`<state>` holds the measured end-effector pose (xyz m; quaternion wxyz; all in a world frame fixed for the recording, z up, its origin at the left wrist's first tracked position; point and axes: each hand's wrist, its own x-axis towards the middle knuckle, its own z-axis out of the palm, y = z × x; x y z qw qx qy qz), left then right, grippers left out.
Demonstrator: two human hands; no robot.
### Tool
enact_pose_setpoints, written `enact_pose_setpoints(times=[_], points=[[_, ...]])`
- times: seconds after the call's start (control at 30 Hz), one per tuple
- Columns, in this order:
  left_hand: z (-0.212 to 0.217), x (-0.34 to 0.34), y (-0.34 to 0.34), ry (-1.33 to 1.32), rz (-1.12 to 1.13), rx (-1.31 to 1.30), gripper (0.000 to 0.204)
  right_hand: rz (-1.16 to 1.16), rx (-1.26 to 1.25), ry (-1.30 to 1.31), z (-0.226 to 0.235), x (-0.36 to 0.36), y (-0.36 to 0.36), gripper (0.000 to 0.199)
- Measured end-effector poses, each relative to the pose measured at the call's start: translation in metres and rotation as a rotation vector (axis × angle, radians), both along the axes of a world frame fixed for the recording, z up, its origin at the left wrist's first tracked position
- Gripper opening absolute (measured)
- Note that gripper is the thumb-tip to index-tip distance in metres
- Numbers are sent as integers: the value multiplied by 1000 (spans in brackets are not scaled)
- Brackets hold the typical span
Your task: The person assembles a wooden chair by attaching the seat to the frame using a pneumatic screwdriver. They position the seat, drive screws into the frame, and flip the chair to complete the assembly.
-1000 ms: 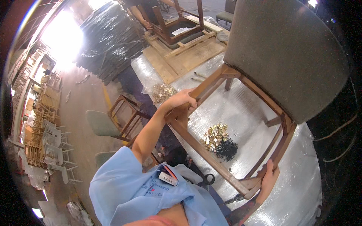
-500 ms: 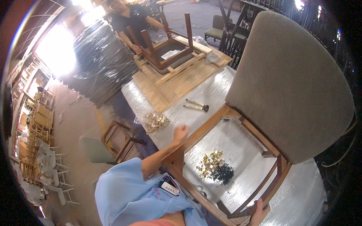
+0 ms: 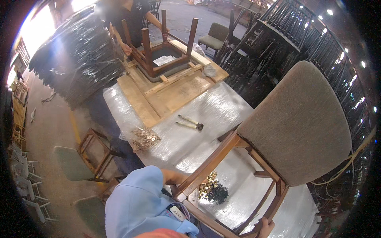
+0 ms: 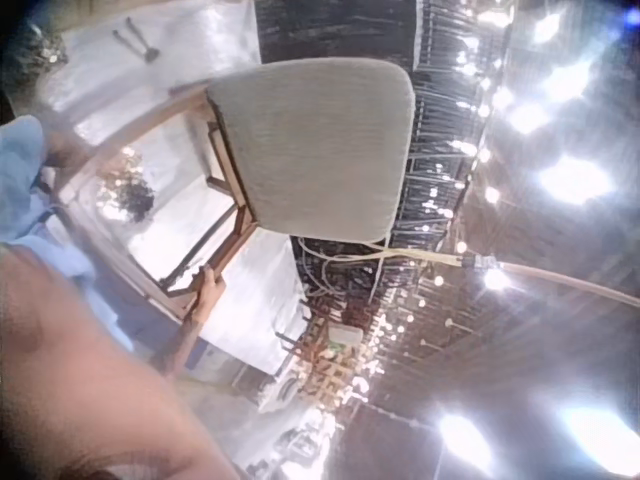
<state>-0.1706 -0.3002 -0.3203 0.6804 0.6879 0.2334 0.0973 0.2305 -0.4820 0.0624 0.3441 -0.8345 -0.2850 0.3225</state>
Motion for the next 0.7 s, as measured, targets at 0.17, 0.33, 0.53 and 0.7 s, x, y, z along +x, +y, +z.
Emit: enact_pose_setpoints(times=[0.17,0.33,0.53,0.7], points=[[-11,26,11,-48,10,250,32,-52,135,-42,-34,26,-10,38],[-8,15,22,-41,88,451,35,43,145,-40,-40,39,-4,34],[3,5,27,9,150,313,31,1,162,-29,-29,24,-10,35],[3,13,41,55,116,377,31,47,188,-42,-14,5,2,38]])
